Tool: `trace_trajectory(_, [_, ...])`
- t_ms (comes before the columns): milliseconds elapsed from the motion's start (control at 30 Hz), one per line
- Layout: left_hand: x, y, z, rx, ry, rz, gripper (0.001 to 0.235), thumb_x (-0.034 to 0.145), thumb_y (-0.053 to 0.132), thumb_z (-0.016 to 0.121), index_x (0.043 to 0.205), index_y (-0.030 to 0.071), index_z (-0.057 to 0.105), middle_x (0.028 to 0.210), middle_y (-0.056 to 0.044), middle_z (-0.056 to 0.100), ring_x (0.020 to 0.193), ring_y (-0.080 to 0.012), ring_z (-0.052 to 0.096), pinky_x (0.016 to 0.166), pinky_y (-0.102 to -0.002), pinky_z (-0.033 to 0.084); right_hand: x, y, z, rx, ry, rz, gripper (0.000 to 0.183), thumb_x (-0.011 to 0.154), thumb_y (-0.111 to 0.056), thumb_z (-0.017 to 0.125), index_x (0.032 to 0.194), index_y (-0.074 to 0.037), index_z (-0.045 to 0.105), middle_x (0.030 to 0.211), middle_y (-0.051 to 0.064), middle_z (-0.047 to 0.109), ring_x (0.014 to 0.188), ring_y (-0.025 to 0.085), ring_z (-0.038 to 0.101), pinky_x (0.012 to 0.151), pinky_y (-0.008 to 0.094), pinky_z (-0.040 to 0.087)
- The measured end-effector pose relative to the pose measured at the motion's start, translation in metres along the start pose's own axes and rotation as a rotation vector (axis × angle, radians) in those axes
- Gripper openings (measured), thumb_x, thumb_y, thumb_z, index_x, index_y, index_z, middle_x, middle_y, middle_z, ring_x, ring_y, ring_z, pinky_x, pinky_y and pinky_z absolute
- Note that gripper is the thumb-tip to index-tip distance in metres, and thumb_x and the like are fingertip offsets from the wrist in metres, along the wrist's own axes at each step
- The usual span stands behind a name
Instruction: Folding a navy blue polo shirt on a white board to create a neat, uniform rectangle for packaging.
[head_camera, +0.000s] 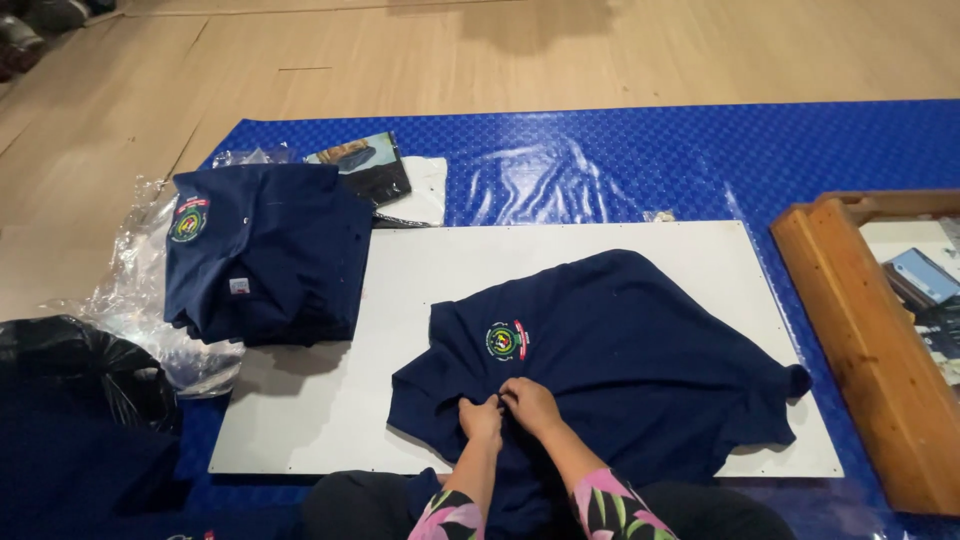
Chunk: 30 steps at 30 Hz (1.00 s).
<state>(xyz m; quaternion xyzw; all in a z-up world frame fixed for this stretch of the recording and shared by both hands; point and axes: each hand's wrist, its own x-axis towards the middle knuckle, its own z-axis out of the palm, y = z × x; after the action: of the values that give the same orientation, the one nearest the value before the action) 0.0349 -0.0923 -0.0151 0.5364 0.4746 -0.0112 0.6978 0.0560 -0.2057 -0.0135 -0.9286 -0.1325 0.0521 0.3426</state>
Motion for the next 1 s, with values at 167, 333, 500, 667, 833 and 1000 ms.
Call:
trace_trajectory(167, [-0.005, 0.001, -0.001, -0.089, 0.011, 0.043, 0.037, 0.082, -0.003, 0.072, 0.113, 0.000, 0.052, 0.090, -0.023, 0.069, 0.066, -0.0276, 0.072, 0.058, -0.036, 0.061, -0.009, -0.017, -0.007, -0.038, 0.035, 0.001, 0.011, 0.088, -0.023, 0.063, 0.097, -0.023, 0.070, 0.092, 0.002, 0.069, 0.090, 0.028, 0.068, 0.074, 0.044, 0.053])
trace_trajectory(333, [-0.003, -0.002, -0.004, -0.016, 0.022, 0.065, 0.040, 0.081, -0.003, 0.072, 0.118, -0.002, 0.054, 0.100, -0.023, 0.068, 0.074, -0.0269, 0.073, 0.066, -0.036, 0.065, -0.013, -0.017, -0.005, -0.012, 0.003, 0.069, 0.013, 0.087, -0.022, 0.064, 0.098, -0.026, 0.070, 0.095, -0.002, 0.068, 0.096, 0.025, 0.067, 0.077, 0.044, 0.052])
trace_trajectory(500, [0.004, -0.008, -0.001, 0.077, 0.057, 0.119, 0.047, 0.079, -0.003, 0.071, 0.124, 0.000, 0.057, 0.109, -0.020, 0.072, 0.084, -0.0263, 0.075, 0.070, -0.034, 0.064, -0.003, 0.005, 0.013, 0.189, 0.018, 0.099, 0.021, 0.078, -0.015, 0.070, 0.096, -0.023, 0.076, 0.091, -0.002, 0.070, 0.086, 0.018, 0.069, 0.081, 0.033, 0.053])
trace_trajectory(667, [-0.002, -0.002, -0.008, 0.143, 0.047, 0.110, 0.058, 0.075, 0.009, 0.079, 0.126, 0.001, 0.052, 0.108, -0.019, 0.070, 0.092, -0.0260, 0.068, 0.083, -0.035, 0.055, -0.002, -0.011, 0.003, 0.196, -0.013, 0.218, 0.015, 0.083, -0.030, 0.069, 0.093, -0.022, 0.078, 0.092, -0.002, 0.068, 0.087, 0.017, 0.067, 0.081, 0.033, 0.051])
trace_trajectory(833, [-0.013, 0.004, -0.010, 0.071, 0.039, 0.083, 0.048, 0.070, 0.000, 0.078, 0.114, 0.003, 0.057, 0.092, -0.017, 0.071, 0.073, -0.0221, 0.066, 0.067, -0.035, 0.057, -0.003, -0.001, 0.007, 0.233, 0.000, 0.178, 0.012, 0.083, -0.027, 0.073, 0.092, -0.021, 0.080, 0.093, -0.001, 0.070, 0.088, 0.018, 0.070, 0.083, 0.032, 0.051])
trace_trajectory(1000, [-0.007, -0.001, -0.007, 0.199, 0.082, 0.107, 0.052, 0.069, 0.012, 0.078, 0.117, 0.006, 0.059, 0.105, -0.015, 0.073, 0.091, -0.0285, 0.071, 0.085, -0.037, 0.055, 0.005, -0.006, 0.003, 0.219, -0.040, 0.269, 0.009, 0.081, -0.028, 0.073, 0.085, -0.021, 0.078, 0.088, -0.001, 0.072, 0.083, 0.017, 0.068, 0.081, 0.032, 0.051])
